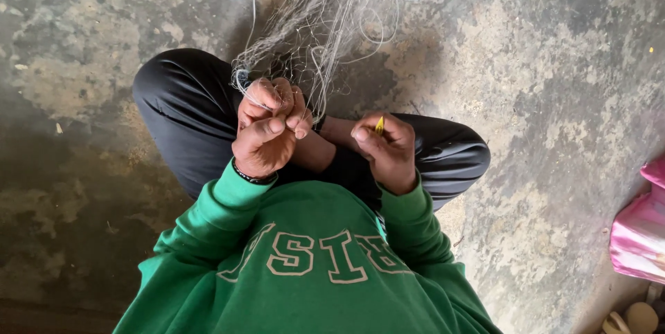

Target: Repairing a fine-mesh fishing net using a netting needle while sitting on the floor

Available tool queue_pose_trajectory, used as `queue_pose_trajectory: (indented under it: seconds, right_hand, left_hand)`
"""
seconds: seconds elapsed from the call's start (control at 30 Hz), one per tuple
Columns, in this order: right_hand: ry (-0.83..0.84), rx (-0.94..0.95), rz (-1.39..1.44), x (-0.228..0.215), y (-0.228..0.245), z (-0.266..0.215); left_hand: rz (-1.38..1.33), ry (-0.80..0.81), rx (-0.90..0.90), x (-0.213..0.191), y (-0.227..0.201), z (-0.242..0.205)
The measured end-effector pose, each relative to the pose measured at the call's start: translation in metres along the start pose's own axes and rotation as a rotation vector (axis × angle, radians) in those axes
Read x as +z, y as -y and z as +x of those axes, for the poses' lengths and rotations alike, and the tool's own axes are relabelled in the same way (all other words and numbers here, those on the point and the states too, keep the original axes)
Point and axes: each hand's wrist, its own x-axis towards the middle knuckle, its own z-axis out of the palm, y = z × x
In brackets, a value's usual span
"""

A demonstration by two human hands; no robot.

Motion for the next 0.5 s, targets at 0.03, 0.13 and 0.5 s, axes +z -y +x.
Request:
queue_pose_trajectory:
  seconds: [0.03, 0.13, 0.5]
  right_hand:
    - [-0.005, 0.001, -0.001, 0.000, 0.000, 0.001]
    - [0.028, -0.001, 0.149, 0.003, 0.005, 0.007]
    - [0.023, 0.160, 0.409, 0.001, 0.015, 0.002]
  left_hand:
    - [-0.002, -0.001, -0.005, -0.001, 0.001, -0.002]
    - [0.034, 0.006, -0.005, -0.006, 0.005, -0.006]
    - [0.153, 0.051, 0.058, -0.014, 0.014, -0.020]
